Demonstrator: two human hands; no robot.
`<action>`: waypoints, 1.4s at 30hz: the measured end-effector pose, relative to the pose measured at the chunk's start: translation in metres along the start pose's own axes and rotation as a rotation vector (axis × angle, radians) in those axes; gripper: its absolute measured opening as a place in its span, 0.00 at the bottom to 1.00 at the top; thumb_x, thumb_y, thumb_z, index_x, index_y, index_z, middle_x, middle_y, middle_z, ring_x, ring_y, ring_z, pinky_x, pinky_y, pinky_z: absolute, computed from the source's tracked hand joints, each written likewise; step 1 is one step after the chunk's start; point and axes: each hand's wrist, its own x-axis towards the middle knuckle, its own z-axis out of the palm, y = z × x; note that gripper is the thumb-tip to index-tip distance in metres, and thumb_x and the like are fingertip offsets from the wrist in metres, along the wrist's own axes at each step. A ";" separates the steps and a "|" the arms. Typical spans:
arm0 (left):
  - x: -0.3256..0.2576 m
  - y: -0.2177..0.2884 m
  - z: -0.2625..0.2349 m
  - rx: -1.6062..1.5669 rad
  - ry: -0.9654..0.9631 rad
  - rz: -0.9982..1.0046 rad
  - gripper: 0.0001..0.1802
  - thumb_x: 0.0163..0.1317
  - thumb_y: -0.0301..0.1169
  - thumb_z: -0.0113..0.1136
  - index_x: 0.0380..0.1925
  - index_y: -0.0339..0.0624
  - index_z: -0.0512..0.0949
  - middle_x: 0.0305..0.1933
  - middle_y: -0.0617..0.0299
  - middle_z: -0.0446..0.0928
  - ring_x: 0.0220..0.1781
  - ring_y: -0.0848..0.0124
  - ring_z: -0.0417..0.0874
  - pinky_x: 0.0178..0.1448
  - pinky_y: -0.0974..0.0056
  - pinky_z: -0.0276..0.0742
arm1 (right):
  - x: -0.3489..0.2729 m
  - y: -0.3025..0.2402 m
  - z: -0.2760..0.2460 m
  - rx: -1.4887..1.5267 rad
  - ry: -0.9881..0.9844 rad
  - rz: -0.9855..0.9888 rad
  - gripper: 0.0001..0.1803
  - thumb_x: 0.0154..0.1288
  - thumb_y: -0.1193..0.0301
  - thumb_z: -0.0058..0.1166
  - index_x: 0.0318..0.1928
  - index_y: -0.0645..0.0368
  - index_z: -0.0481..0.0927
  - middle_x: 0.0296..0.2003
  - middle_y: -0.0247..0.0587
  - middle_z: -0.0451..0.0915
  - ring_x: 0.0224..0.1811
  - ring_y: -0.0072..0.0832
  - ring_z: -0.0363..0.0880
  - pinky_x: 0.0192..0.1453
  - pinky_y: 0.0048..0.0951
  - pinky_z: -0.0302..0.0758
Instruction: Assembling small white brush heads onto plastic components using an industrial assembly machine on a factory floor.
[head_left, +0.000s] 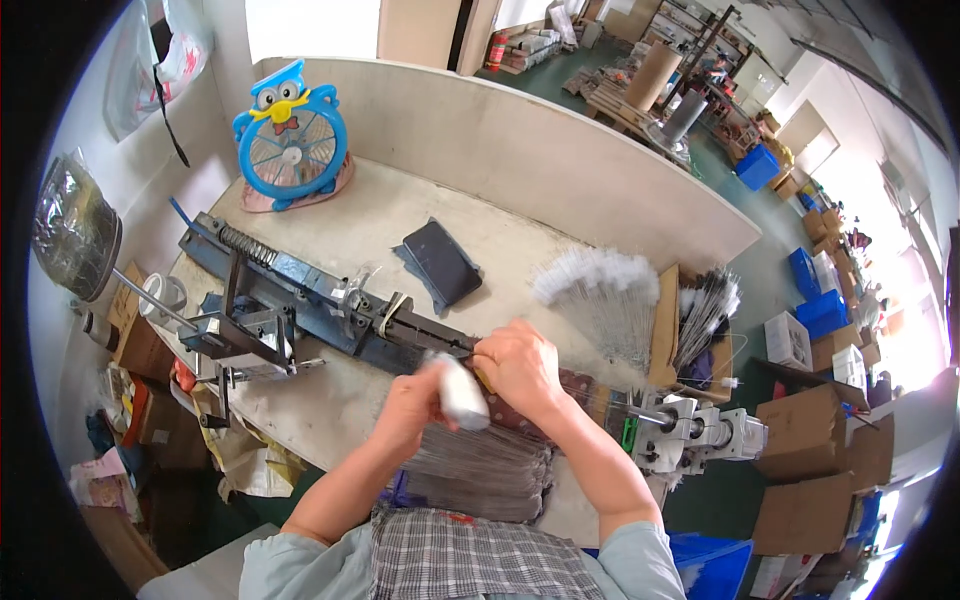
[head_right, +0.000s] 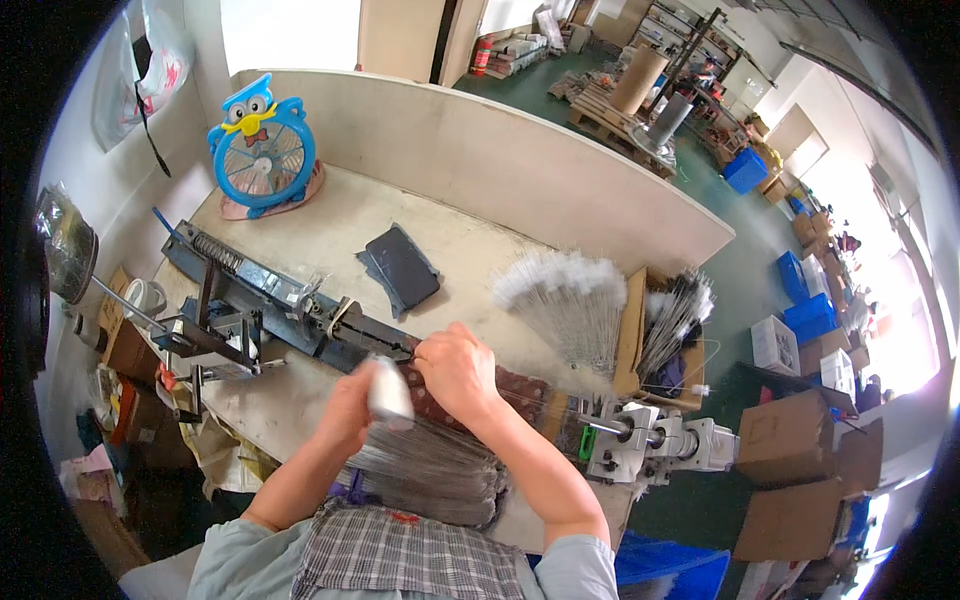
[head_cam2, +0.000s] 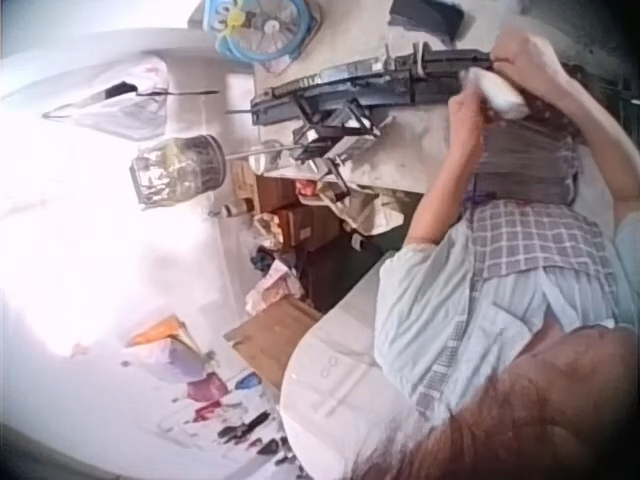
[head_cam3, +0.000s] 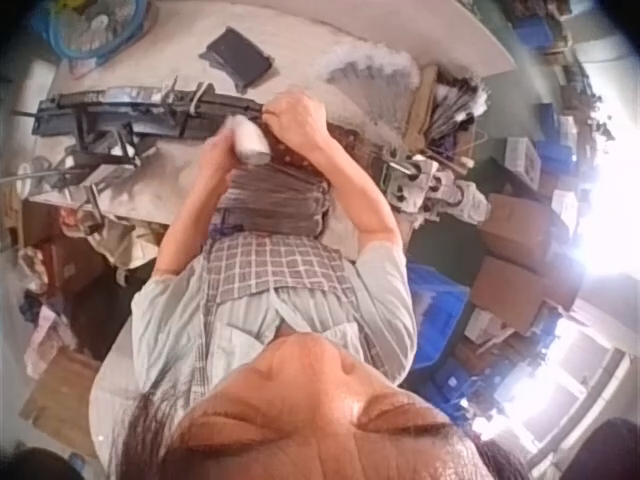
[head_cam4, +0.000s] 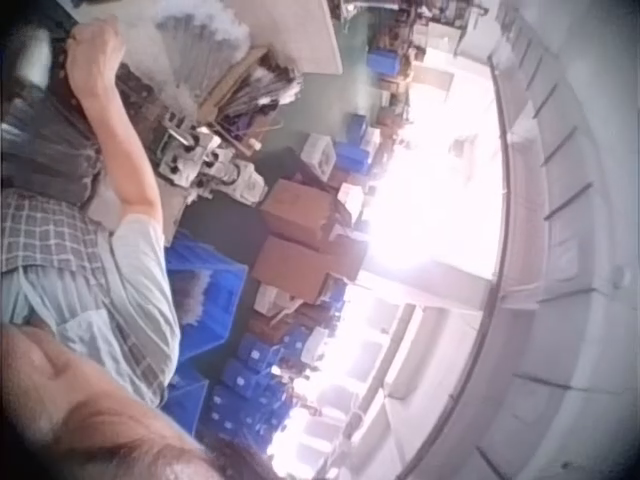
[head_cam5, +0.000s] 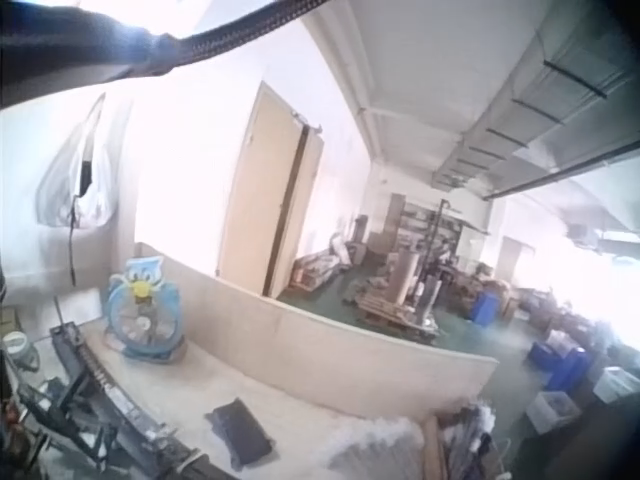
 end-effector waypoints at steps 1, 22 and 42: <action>0.005 -0.001 -0.004 0.451 -0.106 0.062 0.27 0.60 0.52 0.56 0.28 0.33 0.83 0.22 0.57 0.80 0.23 0.67 0.81 0.29 0.66 0.76 | 0.000 -0.002 -0.001 -0.018 0.003 0.002 0.04 0.49 0.68 0.60 0.23 0.53 0.81 0.26 0.30 0.79 0.37 0.33 0.74 0.38 0.35 0.75; 0.025 -0.041 0.002 0.879 0.070 0.342 0.08 0.48 0.26 0.61 0.21 0.38 0.71 0.19 0.64 0.74 0.22 0.77 0.75 0.26 0.67 0.70 | -0.074 0.027 0.021 0.213 0.105 -0.146 0.13 0.55 0.77 0.57 0.43 0.61 0.78 0.36 0.43 0.80 0.35 0.39 0.80 0.37 0.34 0.78; -0.089 -0.003 -0.240 0.236 1.137 0.729 0.26 0.59 0.28 0.60 0.57 0.34 0.66 0.45 0.58 0.74 0.26 0.75 0.78 0.30 0.74 0.73 | -0.056 0.038 0.054 -0.007 -0.042 0.010 0.18 0.55 0.69 0.59 0.48 0.56 0.78 0.35 0.40 0.73 0.39 0.39 0.76 0.40 0.38 0.75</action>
